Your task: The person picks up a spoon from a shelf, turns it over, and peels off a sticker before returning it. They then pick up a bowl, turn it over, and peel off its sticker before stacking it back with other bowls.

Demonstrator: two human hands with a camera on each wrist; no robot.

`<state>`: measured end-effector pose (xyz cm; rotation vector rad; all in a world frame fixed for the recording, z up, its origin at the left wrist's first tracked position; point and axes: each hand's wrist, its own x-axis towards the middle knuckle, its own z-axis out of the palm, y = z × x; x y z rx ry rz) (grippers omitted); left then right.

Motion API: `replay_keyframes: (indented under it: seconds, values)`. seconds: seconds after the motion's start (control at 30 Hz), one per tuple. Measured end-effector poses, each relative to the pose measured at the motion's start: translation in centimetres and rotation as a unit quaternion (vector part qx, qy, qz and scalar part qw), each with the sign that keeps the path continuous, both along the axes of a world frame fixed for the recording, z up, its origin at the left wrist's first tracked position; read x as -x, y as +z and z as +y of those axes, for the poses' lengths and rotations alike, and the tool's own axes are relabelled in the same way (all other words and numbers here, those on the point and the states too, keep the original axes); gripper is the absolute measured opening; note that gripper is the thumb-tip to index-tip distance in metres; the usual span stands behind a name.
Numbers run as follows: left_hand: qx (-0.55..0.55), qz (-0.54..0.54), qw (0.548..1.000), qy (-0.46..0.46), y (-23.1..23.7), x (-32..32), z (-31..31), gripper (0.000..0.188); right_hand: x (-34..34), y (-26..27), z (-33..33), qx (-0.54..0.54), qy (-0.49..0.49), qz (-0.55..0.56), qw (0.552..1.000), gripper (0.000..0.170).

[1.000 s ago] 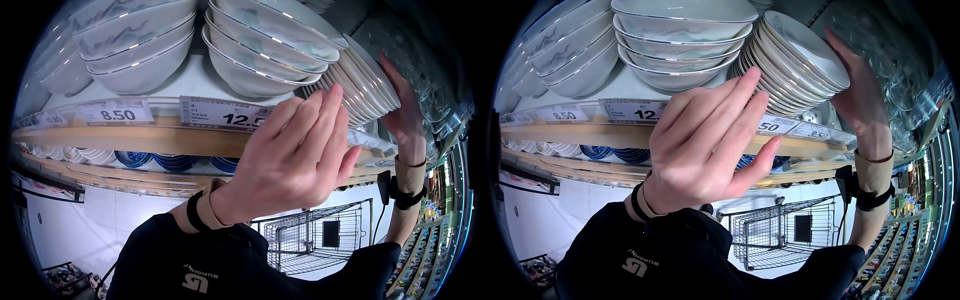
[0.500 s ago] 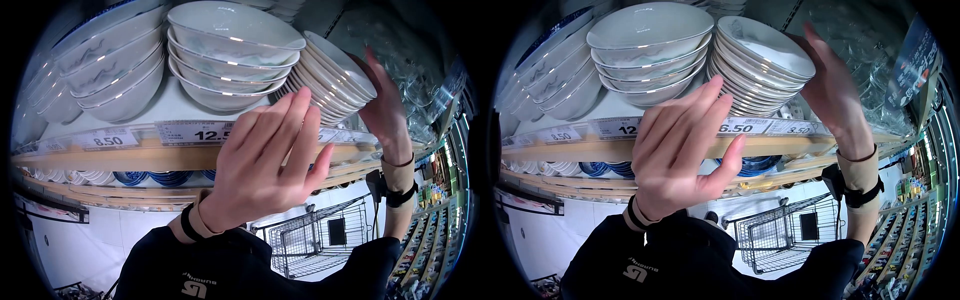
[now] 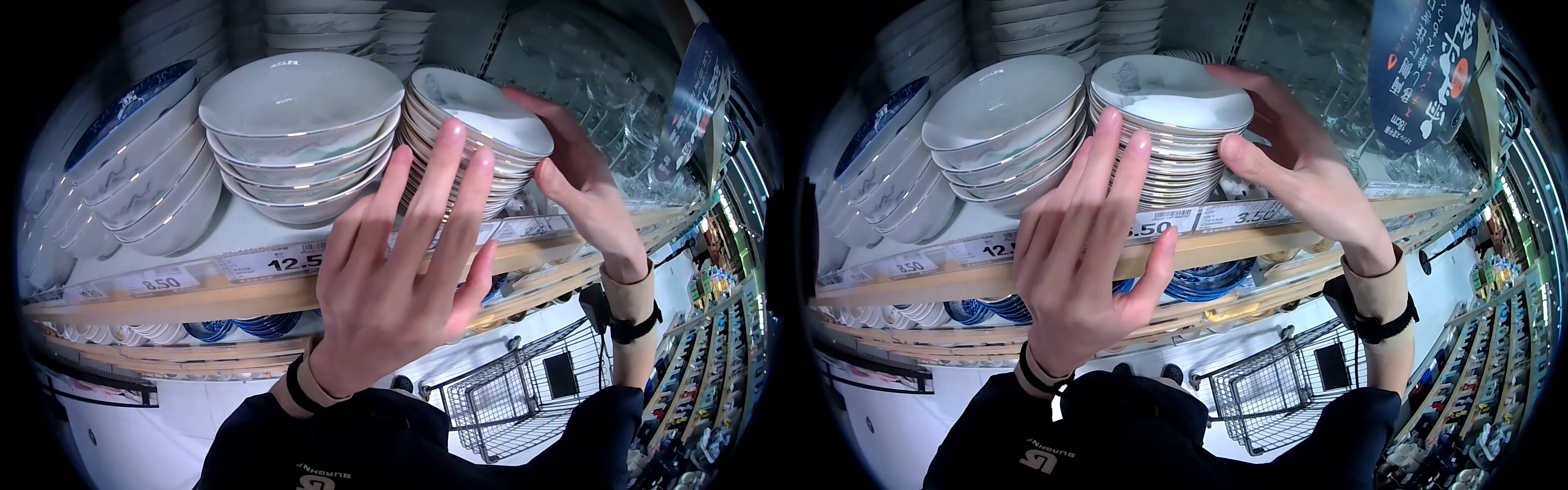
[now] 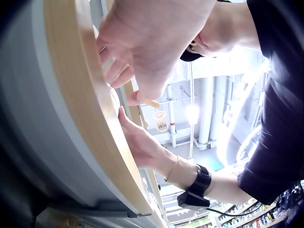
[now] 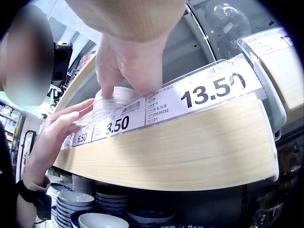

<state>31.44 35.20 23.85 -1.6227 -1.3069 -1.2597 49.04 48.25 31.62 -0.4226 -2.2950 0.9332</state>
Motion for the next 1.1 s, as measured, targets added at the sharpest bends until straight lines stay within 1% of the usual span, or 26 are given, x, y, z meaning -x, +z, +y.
replay_keyframes:
  seconds: [0.1, 0.2, 0.3, 0.5, 0.6, 0.8, 0.9, 0.93, 1.03, 1.07, 1.1]
  values:
    - [0.006, -0.002, 1.0, -0.001, 0.1, 0.0, -0.2, 0.061, -0.1, 0.3, 0.0, 0.032, 0.009, -0.011, 0.999, 0.072]
    - [0.01, -0.015, 1.0, -0.002, -0.1, 0.1, -0.3, 0.061, -0.2, -0.6, 0.8, -0.005, 0.068, 0.007, 0.998, 0.08]
    - [0.008, -0.008, 1.0, -0.002, -0.3, 0.2, -0.1, 0.062, 0.3, -0.3, -0.2, 0.067, 0.027, -0.005, 0.997, 0.101]
    - [0.011, -0.01, 1.0, 0.003, -0.4, 0.2, -0.2, 0.063, 0.6, -0.1, -0.8, 0.034, -0.011, -0.022, 0.999, 0.102]
    - [0.012, -0.006, 1.0, 0.005, -0.4, 0.3, -0.2, 0.063, 0.4, -0.7, -0.2, -0.027, 0.009, -0.007, 1.0, 0.098]
    - [0.001, 0.001, 1.0, -0.001, -0.5, 0.5, -0.3, 0.061, 0.3, -0.8, -0.2, -0.031, -0.006, -0.028, 0.999, 0.1]
    - [-0.022, 0.003, 0.999, -0.037, -0.6, 0.9, -0.7, 0.058, -0.4, -1.0, -0.6, -0.049, -0.017, -0.01, 0.999, 0.1]
    - [-0.049, 0.01, 0.997, -0.05, -0.7, 1.2, -0.9, 0.047, -0.6, -0.9, -1.4, -0.083, -0.033, 0.008, 0.996, 0.091]
    - [-0.081, 0.038, 0.99, -0.109, -2.2, 2.5, -3.3, 0.035, -2.4, -2.9, -2.0, -0.219, -0.113, 0.087, 0.965, 0.073]
    - [-0.065, 0.079, 0.99, -0.092, -3.1, 3.3, -4.7, 0.031, -3.2, -3.9, -2.5, -0.281, -0.172, 0.092, 0.94, 0.06]
    - [-0.062, 0.056, 0.993, -0.085, -4.4, 3.8, -5.7, 0.029, -3.8, -5.6, -3.2, -0.277, -0.196, 0.154, 0.928, 0.05]
